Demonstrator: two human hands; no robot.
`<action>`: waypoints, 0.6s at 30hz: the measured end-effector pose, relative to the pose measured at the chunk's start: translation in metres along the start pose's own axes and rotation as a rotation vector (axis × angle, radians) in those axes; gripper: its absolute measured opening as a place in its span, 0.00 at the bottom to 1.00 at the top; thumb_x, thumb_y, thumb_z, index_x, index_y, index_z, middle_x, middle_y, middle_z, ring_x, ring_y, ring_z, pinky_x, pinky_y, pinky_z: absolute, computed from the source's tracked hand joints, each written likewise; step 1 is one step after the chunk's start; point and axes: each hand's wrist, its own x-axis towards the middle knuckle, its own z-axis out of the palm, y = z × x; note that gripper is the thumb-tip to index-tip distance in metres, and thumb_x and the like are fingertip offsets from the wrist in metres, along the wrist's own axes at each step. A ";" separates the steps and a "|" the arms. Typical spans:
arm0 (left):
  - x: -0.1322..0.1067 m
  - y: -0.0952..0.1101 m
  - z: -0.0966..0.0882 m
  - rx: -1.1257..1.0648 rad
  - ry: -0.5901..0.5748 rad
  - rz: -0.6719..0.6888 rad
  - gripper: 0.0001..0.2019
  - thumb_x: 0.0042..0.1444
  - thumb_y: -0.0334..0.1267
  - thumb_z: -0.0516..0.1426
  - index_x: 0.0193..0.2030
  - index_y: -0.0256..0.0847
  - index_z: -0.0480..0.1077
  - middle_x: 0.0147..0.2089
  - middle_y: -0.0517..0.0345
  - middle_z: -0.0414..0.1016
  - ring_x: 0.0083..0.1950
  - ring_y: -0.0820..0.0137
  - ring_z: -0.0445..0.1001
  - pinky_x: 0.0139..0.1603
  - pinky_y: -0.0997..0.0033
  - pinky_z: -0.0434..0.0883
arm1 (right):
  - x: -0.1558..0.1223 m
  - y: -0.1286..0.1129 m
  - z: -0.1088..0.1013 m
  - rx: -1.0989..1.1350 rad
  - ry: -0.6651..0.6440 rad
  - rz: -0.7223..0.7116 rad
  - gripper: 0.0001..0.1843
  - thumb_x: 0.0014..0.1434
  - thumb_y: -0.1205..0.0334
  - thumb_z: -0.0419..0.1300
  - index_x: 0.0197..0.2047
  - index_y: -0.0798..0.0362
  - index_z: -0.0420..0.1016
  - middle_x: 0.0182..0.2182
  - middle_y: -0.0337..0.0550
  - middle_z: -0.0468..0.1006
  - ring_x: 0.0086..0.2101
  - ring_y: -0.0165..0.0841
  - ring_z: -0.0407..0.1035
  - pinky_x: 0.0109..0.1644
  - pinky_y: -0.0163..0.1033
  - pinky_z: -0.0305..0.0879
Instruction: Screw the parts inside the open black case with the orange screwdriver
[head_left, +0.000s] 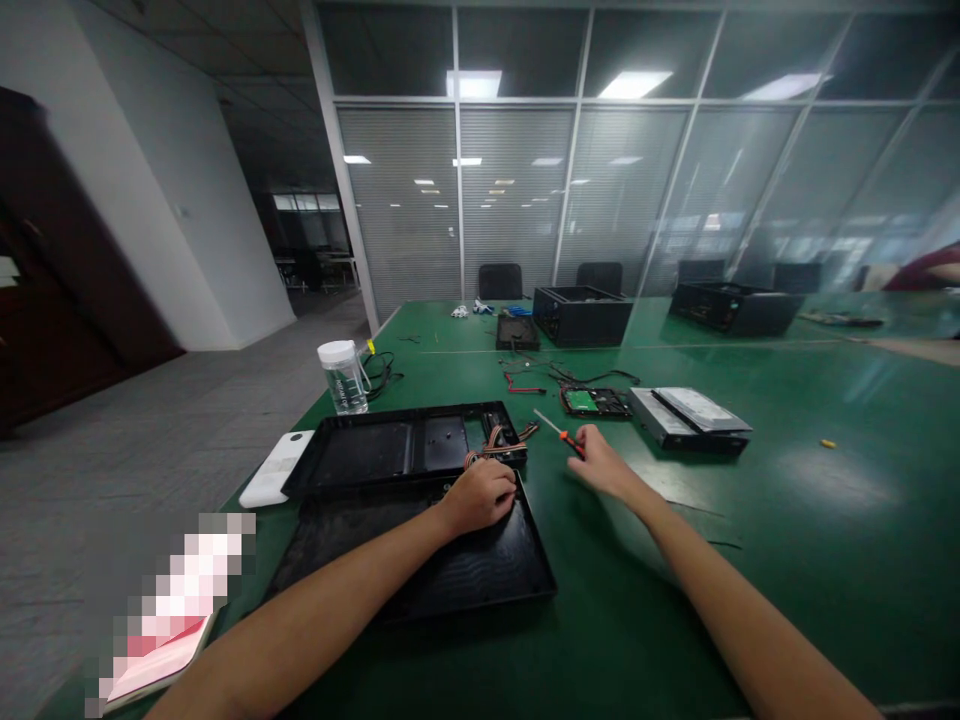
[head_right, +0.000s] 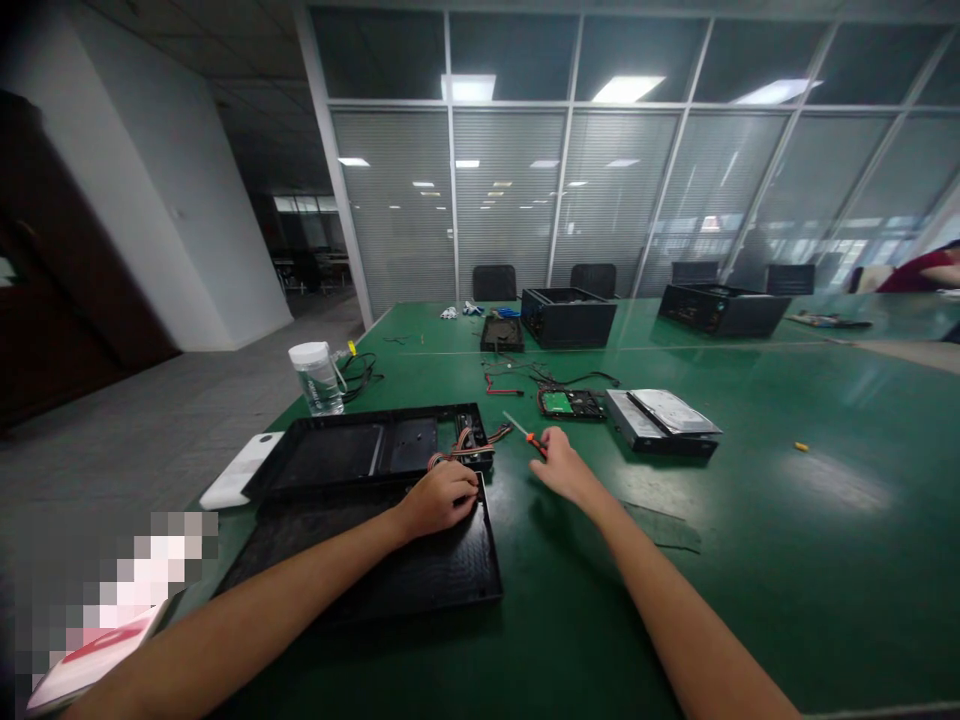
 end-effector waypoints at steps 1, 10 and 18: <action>0.000 0.000 0.000 -0.013 0.008 0.006 0.06 0.56 0.32 0.51 0.34 0.37 0.70 0.42 0.54 0.72 0.44 0.68 0.67 0.46 0.66 0.63 | 0.002 0.000 -0.004 0.044 0.040 -0.004 0.14 0.46 0.60 0.58 0.38 0.54 0.64 0.32 0.43 0.69 0.29 0.32 0.64 0.32 0.36 0.61; 0.002 0.001 -0.005 -0.092 -0.033 -0.110 0.04 0.52 0.31 0.53 0.35 0.38 0.66 0.36 0.55 0.70 0.40 0.68 0.67 0.44 0.69 0.64 | 0.006 -0.012 -0.038 0.493 0.286 0.023 0.16 0.55 0.48 0.52 0.31 0.54 0.67 0.19 0.34 0.63 0.20 0.27 0.59 0.23 0.32 0.57; 0.001 0.001 -0.005 -0.159 -0.034 -0.205 0.07 0.50 0.30 0.54 0.37 0.40 0.64 0.36 0.58 0.68 0.39 0.69 0.68 0.43 0.70 0.64 | -0.016 -0.046 -0.004 0.391 0.351 -0.050 0.14 0.60 0.51 0.45 0.31 0.51 0.61 0.21 0.36 0.65 0.24 0.30 0.61 0.29 0.34 0.58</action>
